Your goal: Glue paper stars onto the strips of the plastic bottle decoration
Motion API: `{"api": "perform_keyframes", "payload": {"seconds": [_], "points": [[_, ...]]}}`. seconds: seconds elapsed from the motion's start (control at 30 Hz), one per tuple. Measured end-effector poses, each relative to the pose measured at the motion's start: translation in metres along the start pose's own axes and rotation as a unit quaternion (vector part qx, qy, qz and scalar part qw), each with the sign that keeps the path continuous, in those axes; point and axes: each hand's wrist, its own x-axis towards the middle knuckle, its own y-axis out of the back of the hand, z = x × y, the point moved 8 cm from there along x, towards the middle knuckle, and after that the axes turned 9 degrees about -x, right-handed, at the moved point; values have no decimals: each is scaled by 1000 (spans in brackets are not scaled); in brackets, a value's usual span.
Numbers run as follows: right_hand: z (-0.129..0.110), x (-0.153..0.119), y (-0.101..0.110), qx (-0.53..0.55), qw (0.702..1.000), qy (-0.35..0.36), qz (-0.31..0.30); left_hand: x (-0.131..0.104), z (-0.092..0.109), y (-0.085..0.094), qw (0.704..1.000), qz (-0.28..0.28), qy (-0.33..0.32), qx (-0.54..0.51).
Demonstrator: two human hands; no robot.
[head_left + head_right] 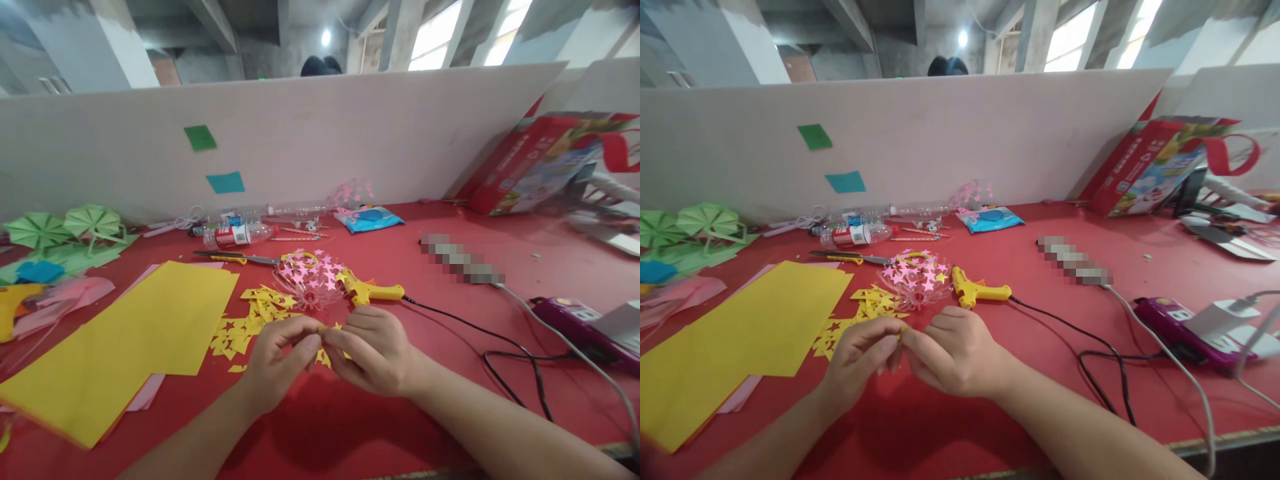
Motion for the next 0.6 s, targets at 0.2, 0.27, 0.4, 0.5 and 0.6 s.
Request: {"api": "perform_keyframes", "payload": {"seconds": [0.2, 0.27, 0.4, 0.5, 0.6], "points": [[14, 1, 1, 71, 993, -91, 8, 1, -3, 4, 1000, 19, 16, 14], [17, 1, -1, 74, 991, -108, 1, 2, 4, 1, 997, 13, -15, 69], [17, 2, -4, 76, 990, -117, -9, 0, 21, -5, 975, 11, -111, 192], [20, 2, -5, 85, 987, -139, -15, -3, 29, -6, 953, 20, -168, 252], [22, 0, -8, 106, 981, -159, -20, -4, 29, -4, 950, 25, -174, 260]]}}
